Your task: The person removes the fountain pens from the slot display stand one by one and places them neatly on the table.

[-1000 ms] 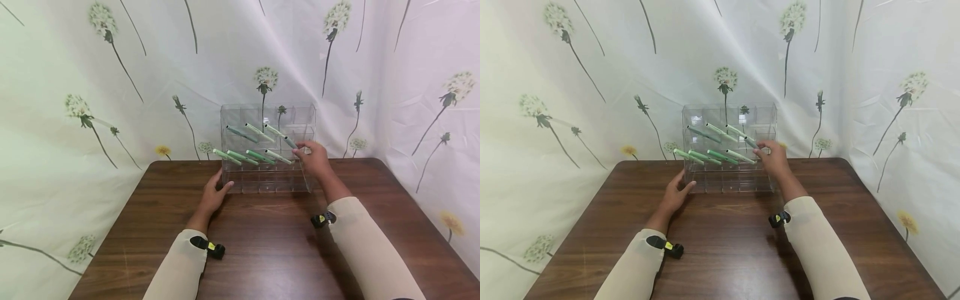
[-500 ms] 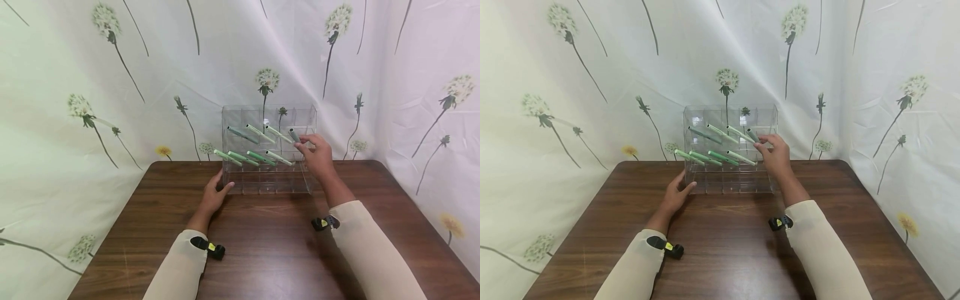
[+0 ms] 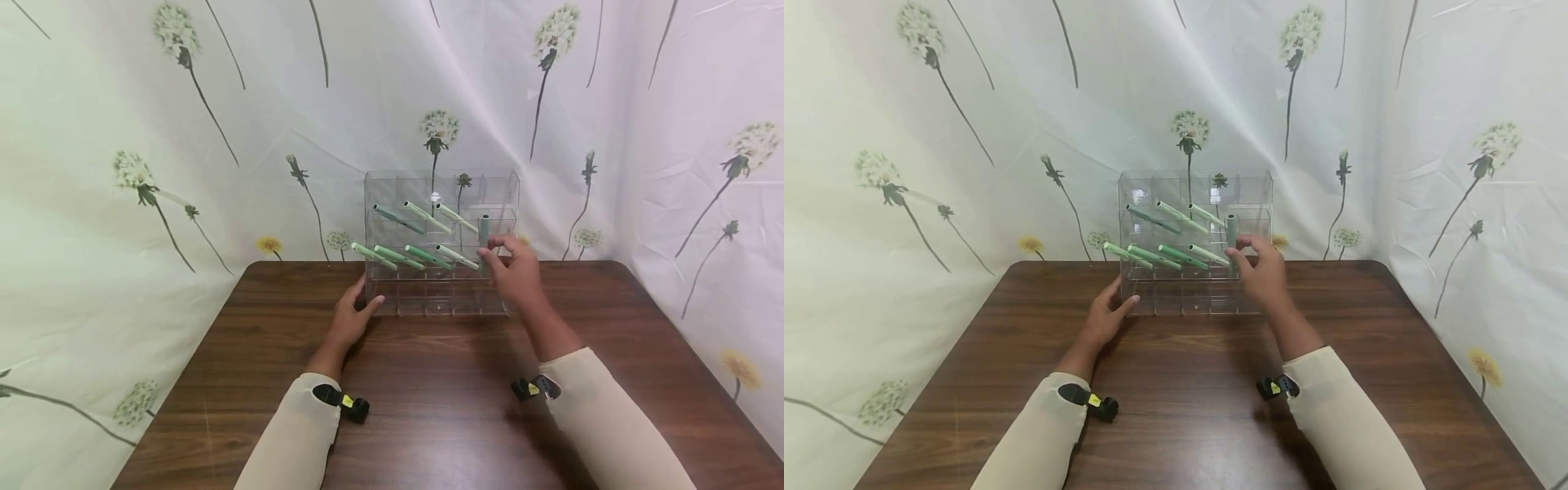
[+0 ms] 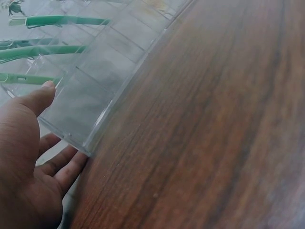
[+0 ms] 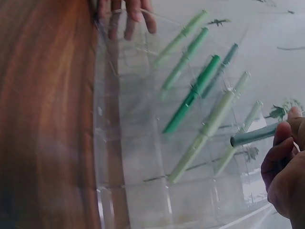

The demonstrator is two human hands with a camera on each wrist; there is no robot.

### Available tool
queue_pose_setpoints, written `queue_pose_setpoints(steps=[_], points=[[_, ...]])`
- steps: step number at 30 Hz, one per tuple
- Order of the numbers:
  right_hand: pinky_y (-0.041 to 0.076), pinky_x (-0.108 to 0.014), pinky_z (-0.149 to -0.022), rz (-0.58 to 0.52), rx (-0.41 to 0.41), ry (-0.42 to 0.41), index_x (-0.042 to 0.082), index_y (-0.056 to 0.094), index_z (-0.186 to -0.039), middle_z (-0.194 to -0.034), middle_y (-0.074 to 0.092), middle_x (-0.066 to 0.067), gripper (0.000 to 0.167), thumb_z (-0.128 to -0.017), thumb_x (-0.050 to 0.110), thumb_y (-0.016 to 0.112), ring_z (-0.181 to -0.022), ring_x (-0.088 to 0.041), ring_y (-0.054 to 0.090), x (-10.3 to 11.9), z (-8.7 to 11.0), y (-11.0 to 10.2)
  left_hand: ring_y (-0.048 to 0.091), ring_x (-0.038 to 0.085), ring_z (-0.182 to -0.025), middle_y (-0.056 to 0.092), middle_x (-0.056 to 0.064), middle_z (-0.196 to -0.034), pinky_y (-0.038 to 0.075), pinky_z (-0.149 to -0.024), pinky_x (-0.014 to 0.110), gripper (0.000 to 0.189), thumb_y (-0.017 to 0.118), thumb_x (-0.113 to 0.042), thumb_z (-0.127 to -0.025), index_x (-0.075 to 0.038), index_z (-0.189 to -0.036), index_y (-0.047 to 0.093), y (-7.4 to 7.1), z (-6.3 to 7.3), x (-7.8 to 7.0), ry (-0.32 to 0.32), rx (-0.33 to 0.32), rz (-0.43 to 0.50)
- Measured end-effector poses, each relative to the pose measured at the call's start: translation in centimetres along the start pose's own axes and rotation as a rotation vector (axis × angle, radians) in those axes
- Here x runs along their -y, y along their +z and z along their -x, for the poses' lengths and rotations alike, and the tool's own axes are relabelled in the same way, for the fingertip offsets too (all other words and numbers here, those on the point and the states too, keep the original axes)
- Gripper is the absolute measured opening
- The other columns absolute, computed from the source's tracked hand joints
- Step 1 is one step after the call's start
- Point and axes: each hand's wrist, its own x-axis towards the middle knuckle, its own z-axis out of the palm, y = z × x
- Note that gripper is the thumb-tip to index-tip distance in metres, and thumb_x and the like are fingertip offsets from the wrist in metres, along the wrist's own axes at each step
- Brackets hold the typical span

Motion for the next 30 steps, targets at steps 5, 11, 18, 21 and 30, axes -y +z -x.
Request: queue_pose_setpoints(steps=[5,11,18,21,30], points=[[0.052,-0.025,-0.051,-0.021,0.060,-0.020,-0.003,0.069,-0.115,-0.109,0.073,-0.028,0.022,-0.107,0.017,0.074,-0.053,-0.009,0.059,-0.7,1.2,1.1,0.043,0.039,-0.160,0.048,0.019,-0.170,0.033,-0.132,0.060,0.077,0.077,-0.031,-0.105,-0.023,-0.171,0.039,-0.1,0.0,-0.1,-0.003,0.004,-0.005],[0.053,-0.031,-0.048,-0.079,0.118,-0.041,-0.003,0.073,-0.115,-0.106,0.074,-0.026,0.020,-0.105,0.015,0.076,-0.049,-0.010,0.059,-1.1,2.1,2.2,0.041,0.038,-0.161,0.047,0.016,-0.171,0.031,-0.133,0.059,0.076,0.077,-0.032,-0.105,-0.024,-0.171,0.041,-0.1,-0.1,-0.1,-0.003,0.001,-0.001],[0.057,-0.030,-0.051,-0.172,0.194,0.031,-0.005,0.071,-0.123,-0.105,0.073,-0.010,0.023,-0.105,0.009,0.075,-0.051,-0.011,0.061,-1.4,2.9,3.8,0.040,0.038,-0.162,0.046,0.017,-0.172,0.030,-0.133,0.058,0.076,0.077,-0.028,-0.105,-0.021,-0.172,0.039,-0.2,-0.1,-0.1,0.011,0.003,0.006],[0.056,-0.029,-0.051,-0.233,0.217,0.055,-0.008,0.070,-0.121,-0.096,0.074,-0.007,0.024,-0.104,0.007,0.075,-0.053,-0.013,0.064,-1.7,3.2,4.4,0.040,0.040,-0.161,0.046,0.018,-0.172,0.030,-0.133,0.059,0.077,0.077,-0.028,-0.105,-0.020,-0.171,0.039,-0.2,0.0,-0.1,0.009,0.000,0.015],[0.049,-0.024,-0.051,-0.300,0.295,0.089,-0.006,0.061,-0.134,-0.088,0.072,0.006,0.036,-0.102,0.004,0.075,-0.059,-0.011,0.065,-2.3,3.8,5.9,0.041,0.037,-0.162,0.047,0.015,-0.172,0.032,-0.133,0.056,0.075,0.076,-0.029,-0.106,-0.022,-0.171,0.040,-0.1,-0.1,0.2,0.016,-0.001,-0.002]])
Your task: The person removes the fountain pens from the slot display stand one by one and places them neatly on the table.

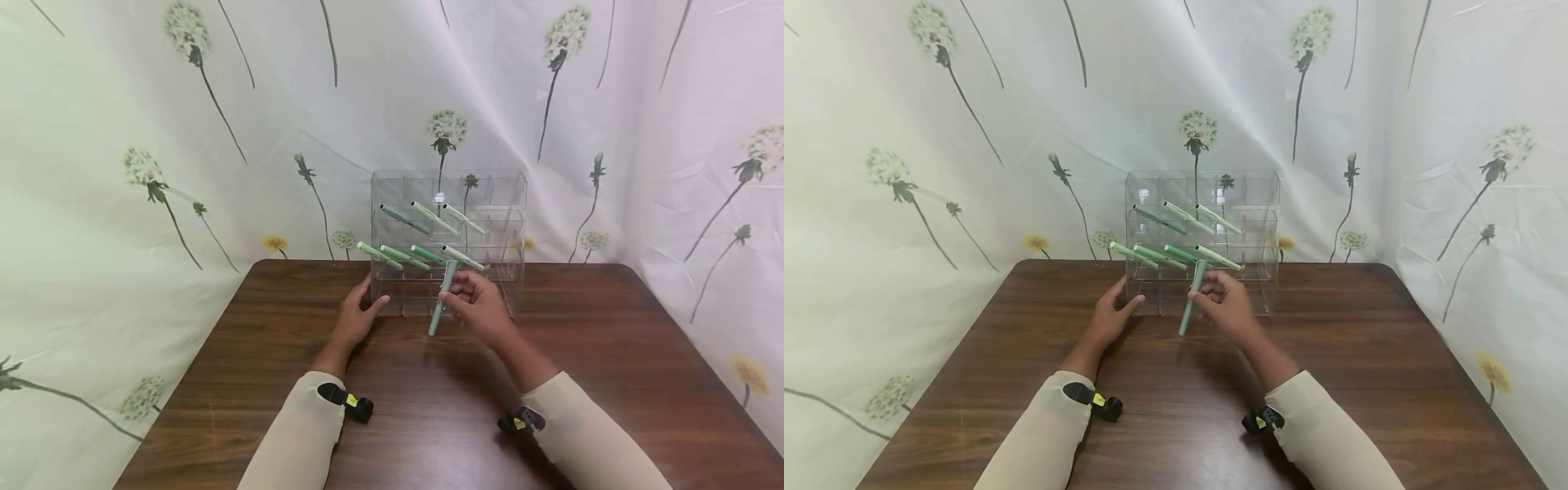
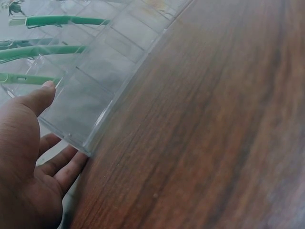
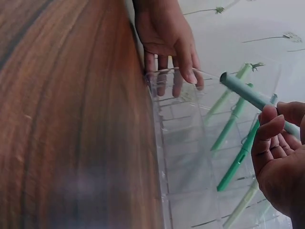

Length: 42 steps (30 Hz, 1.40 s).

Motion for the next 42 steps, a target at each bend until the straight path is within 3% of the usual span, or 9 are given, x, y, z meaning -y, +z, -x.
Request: queue_pose_setpoints(steps=[4,7,15,22,26,37,42], points=[[0.049,-0.027,-0.050,-0.036,0.044,0.016,0.011,0.038,-0.165,-0.091,0.072,0.000,0.073,-0.102,0.003,0.075,-0.059,-0.015,0.067,-0.6,0.1,0.7,0.040,0.037,-0.162,0.046,0.015,-0.172,0.031,-0.133,0.057,0.075,0.076,-0.027,-0.105,-0.020,-0.171,0.040,-0.1,0.1,-0.1,0.006,-0.003,0.018],[0.051,-0.030,-0.049,-0.006,0.083,0.002,0.019,0.028,-0.173,-0.091,0.075,-0.008,0.086,-0.102,0.002,0.074,-0.058,-0.017,0.068,-1.0,0.2,1.1,0.040,0.037,-0.162,0.046,0.015,-0.172,0.031,-0.133,0.057,0.076,0.077,-0.027,-0.105,-0.020,-0.171,0.040,-0.1,0.1,-0.1,0.000,0.002,0.012],[0.055,-0.035,-0.052,0.032,0.129,0.039,0.018,0.038,-0.168,-0.091,0.075,-0.011,0.079,-0.101,0.001,0.075,-0.057,-0.025,0.068,-1.9,0.3,2.6,0.038,0.037,-0.163,0.044,0.014,-0.173,0.031,-0.133,0.059,0.076,0.075,-0.033,-0.106,-0.024,-0.172,0.038,-0.2,0.3,0.2,-0.020,0.026,0.005],[0.057,-0.036,-0.055,0.012,0.168,0.067,0.016,0.037,-0.167,-0.093,0.070,-0.007,0.080,-0.099,-0.002,0.075,-0.052,-0.017,0.059,-3.0,0.0,4.0,0.038,0.036,-0.163,0.045,0.013,-0.173,0.030,-0.134,0.058,0.075,0.075,-0.034,-0.106,-0.025,-0.172,0.039,-0.1,0.1,0.1,-0.011,0.018,0.016],[0.057,-0.039,-0.056,0.029,0.182,0.092,0.015,0.040,-0.163,-0.091,0.071,-0.007,0.077,-0.098,-0.002,0.076,-0.053,-0.019,0.058,-3.2,-0.1,5.0,0.041,0.036,-0.162,0.047,0.014,-0.171,0.031,-0.133,0.057,0.075,0.076,-0.033,-0.106,-0.026,-0.171,0.040,-0.1,0.0,0.1,-0.009,0.012,0.020],[0.053,-0.032,-0.055,0.054,0.338,0.170,0.002,0.035,-0.160,-0.084,0.069,-0.003,0.077,-0.097,-0.002,0.078,-0.054,-0.018,0.058,-4.7,-0.3,6.7,0.043,0.035,-0.160,0.049,0.013,-0.170,0.033,-0.131,0.059,0.075,0.076,-0.036,-0.106,-0.030,-0.171,0.040,-0.1,0.0,-0.1,-0.013,0.019,0.029],[0.050,-0.030,-0.055,0.061,0.360,0.184,0.000,0.035,-0.160,-0.082,0.068,-0.002,0.076,-0.097,-0.001,0.079,-0.054,-0.016,0.055,-5.2,-0.3,7.1,0.046,0.037,-0.157,0.052,0.015,-0.167,0.035,-0.130,0.060,0.075,0.076,-0.036,-0.105,-0.031,-0.171,0.041,0.0,0.0,-0.1,-0.018,0.015,0.028]])
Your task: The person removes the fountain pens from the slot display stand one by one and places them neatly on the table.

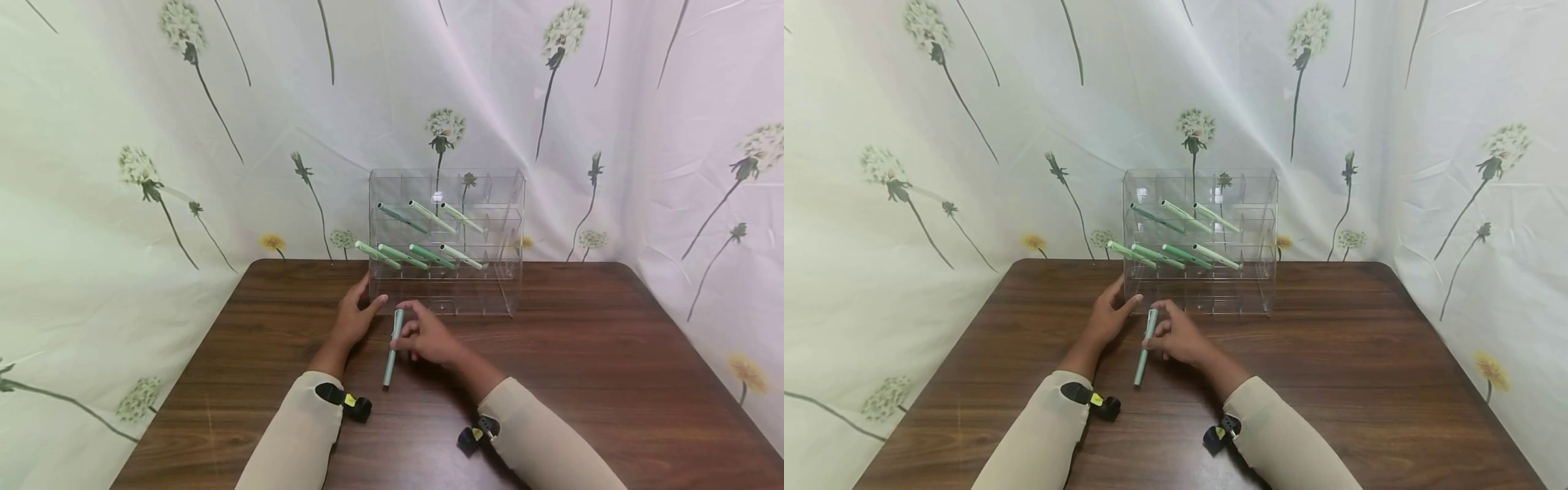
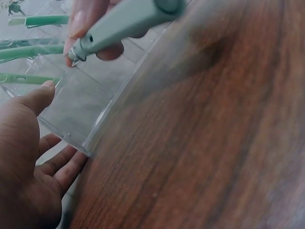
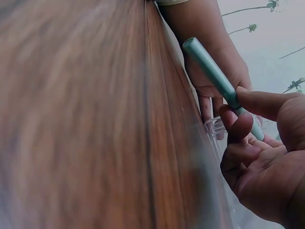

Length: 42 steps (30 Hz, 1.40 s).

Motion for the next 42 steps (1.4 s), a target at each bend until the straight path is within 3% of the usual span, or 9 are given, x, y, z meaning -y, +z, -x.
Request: queue_pose_setpoints(steps=[10,18,29,42], points=[[0.048,-0.028,-0.056,0.031,0.009,-0.023,0.004,0.043,-0.156,-0.084,0.068,-0.002,0.071,-0.095,0.000,0.080,-0.055,-0.013,0.053,-0.8,-0.7,0.9,0.043,0.037,-0.159,0.050,0.015,-0.168,0.033,-0.131,0.061,0.077,0.076,-0.036,-0.105,-0.030,-0.172,0.038,0.0,0.0,-0.2,-0.019,0.005,-0.027],[0.049,-0.028,-0.056,0.067,0.032,-0.022,0.000,0.049,-0.156,-0.085,0.070,-0.003,0.072,-0.093,0.001,0.084,-0.057,-0.013,0.055,-1.4,-1.3,1.3,0.044,0.038,-0.159,0.051,0.016,-0.167,0.033,-0.131,0.060,0.075,0.077,-0.035,-0.105,-0.029,-0.170,0.042,-0.1,0.1,0.0,-0.013,-0.004,-0.029],[0.047,-0.028,-0.055,0.047,0.060,0.015,-0.003,0.053,-0.152,-0.080,0.068,0.000,0.071,-0.089,0.001,0.086,-0.058,-0.013,0.054,-1.2,-1.8,1.4,0.042,0.036,-0.161,0.048,0.014,-0.170,0.032,-0.132,0.060,0.076,0.076,-0.038,-0.105,-0.029,-0.171,0.039,-0.3,-0.1,0.2,-0.005,-0.002,-0.027],[0.045,-0.027,-0.054,0.113,0.059,0.054,-0.004,0.055,-0.155,-0.074,0.064,0.002,0.076,-0.089,0.008,0.090,-0.054,-0.010,0.049,-1.4,-1.8,1.2,0.041,0.037,-0.161,0.047,0.015,-0.171,0.032,-0.132,0.059,0.075,0.074,-0.039,-0.106,-0.029,-0.171,0.039,-0.1,0.0,0.2,-0.012,0.002,-0.059]])
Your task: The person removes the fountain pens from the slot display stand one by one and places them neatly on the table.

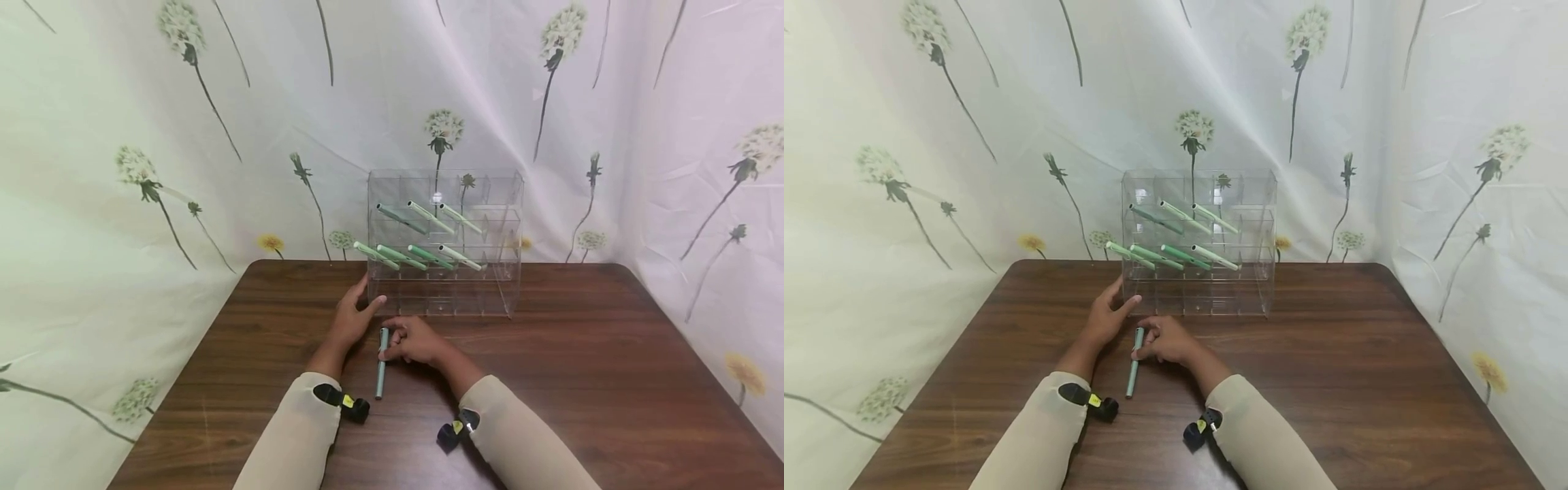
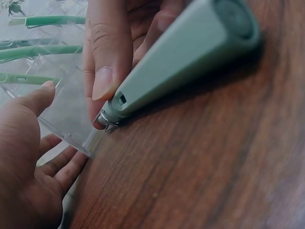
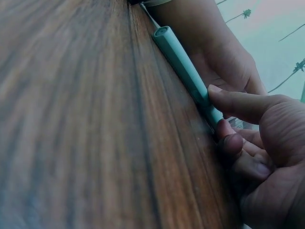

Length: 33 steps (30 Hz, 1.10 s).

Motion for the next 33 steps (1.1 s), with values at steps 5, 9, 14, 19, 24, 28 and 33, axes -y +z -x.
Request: queue_pose_setpoints(steps=[5,9,14,19,24,28,33], points=[[0.045,-0.027,-0.054,0.008,0.008,-0.001,-0.003,0.052,-0.159,-0.071,0.061,0.003,0.079,-0.091,0.010,0.089,-0.052,-0.010,0.047,0.0,0.0,-0.1,0.042,0.037,-0.160,0.049,0.014,-0.170,0.032,-0.132,0.059,0.075,0.075,-0.038,-0.106,-0.029,-0.171,0.040,0.1,0.1,0.0,-0.002,-0.008,0.023],[0.045,-0.026,-0.053,0.006,0.016,-0.012,-0.004,0.049,-0.161,-0.071,0.062,0.003,0.080,-0.092,0.010,0.088,-0.053,-0.009,0.048,0.0,0.0,-0.2,0.044,0.037,-0.159,0.051,0.014,-0.168,0.034,-0.131,0.059,0.075,0.075,-0.039,-0.105,-0.031,-0.171,0.040,0.1,0.0,0.0,0.003,-0.010,0.026],[0.046,-0.027,-0.054,-0.006,0.022,-0.010,-0.004,0.046,-0.163,-0.072,0.064,0.002,0.082,-0.093,0.009,0.087,-0.053,-0.010,0.050,0.0,0.1,-0.2,0.043,0.037,-0.159,0.049,0.014,-0.169,0.034,-0.131,0.060,0.075,0.074,-0.040,-0.107,-0.031,-0.172,0.037,0.1,0.0,0.0,-0.002,0.006,0.020],[0.047,-0.028,-0.054,-0.016,0.023,0.003,-0.003,0.044,-0.164,-0.074,0.065,0.002,0.083,-0.094,0.010,0.087,-0.053,-0.011,0.051,0.1,0.2,-0.3,0.041,0.037,-0.161,0.046,0.014,-0.172,0.032,-0.132,0.060,0.076,0.073,-0.039,-0.107,-0.030,-0.173,0.036,0.2,0.1,0.0,-0.007,0.014,0.021],[0.045,-0.027,-0.052,-0.027,0.017,0.010,-0.001,0.047,-0.163,-0.075,0.066,0.003,0.079,-0.096,0.014,0.085,-0.052,-0.012,0.053,-0.1,0.3,-0.6,0.041,0.037,-0.161,0.047,0.014,-0.171,0.032,-0.132,0.060,0.077,0.073,-0.042,-0.106,-0.030,-0.172,0.036,0.2,0.0,0.0,0.000,0.013,0.016],[0.042,-0.027,-0.049,-0.031,0.015,0.018,0.000,0.048,-0.162,-0.075,0.067,0.004,0.075,-0.098,0.017,0.084,-0.053,-0.013,0.055,-0.1,0.6,-0.9,0.042,0.037,-0.160,0.049,0.015,-0.170,0.033,-0.132,0.059,0.076,0.075,-0.039,-0.105,-0.029,-0.172,0.039,0.2,0.0,0.0,0.001,0.006,0.030],[0.044,-0.027,-0.049,-0.068,0.004,0.016,-0.003,0.050,-0.159,-0.077,0.069,0.003,0.073,-0.097,0.015,0.084,-0.055,-0.013,0.057,0.3,1.0,-1.3,0.044,0.037,-0.159,0.050,0.016,-0.169,0.034,-0.131,0.059,0.077,0.076,-0.039,-0.105,-0.029,-0.171,0.039,0.1,0.1,0.0,-0.001,0.001,0.036]])
